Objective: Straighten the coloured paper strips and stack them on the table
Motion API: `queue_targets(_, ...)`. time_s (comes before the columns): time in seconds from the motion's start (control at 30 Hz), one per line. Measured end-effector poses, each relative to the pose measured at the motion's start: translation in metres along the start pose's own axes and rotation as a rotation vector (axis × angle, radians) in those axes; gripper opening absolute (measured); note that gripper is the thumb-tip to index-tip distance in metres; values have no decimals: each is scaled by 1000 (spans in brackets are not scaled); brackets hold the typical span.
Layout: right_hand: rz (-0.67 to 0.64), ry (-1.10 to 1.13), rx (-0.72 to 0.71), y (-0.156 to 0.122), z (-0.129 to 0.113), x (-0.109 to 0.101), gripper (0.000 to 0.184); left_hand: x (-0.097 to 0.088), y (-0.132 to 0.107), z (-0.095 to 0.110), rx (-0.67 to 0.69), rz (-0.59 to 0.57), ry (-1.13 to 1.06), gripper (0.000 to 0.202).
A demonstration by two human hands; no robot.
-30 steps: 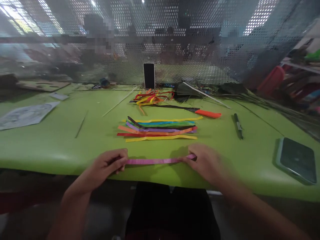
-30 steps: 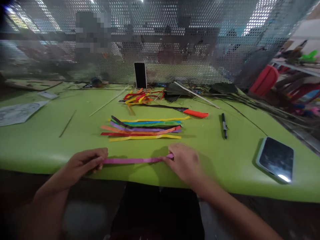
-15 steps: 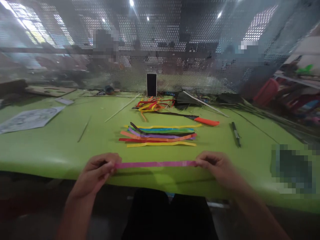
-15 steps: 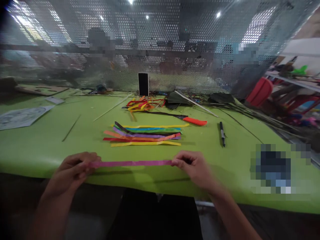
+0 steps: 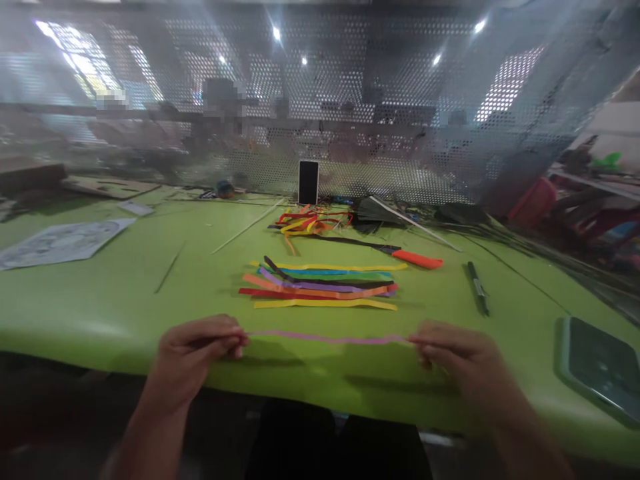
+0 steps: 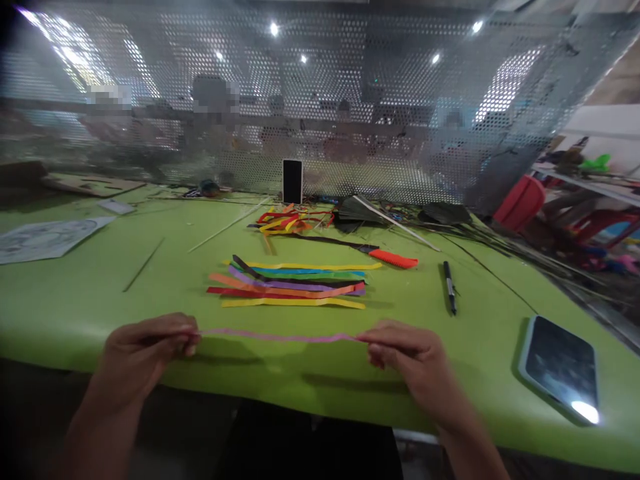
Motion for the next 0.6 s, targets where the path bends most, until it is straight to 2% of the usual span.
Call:
queue_targets(0.2, 70, 112, 217, -20, 21, 1, 22, -3, 1, -9, -77, -110, -2, 7)
queue_targets(0.3, 53, 154, 238, -23, 27, 5, 22, -1, -2, -12, -126, -125, 35, 10)
queue_targets(0.6, 148, 1, 257, -27, 15, 6, 23, 4, 0, -6, -71, -132, 142, 14)
Point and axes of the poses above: each hand's wrist, its own y-axis towards the middle knuckle, its own x-axis out of the palm, z = x × y, the point moved 6 cm from there along y, towards the middle knuckle, and after that the axes turned 6 degrees about z, right-handed, at the moved point
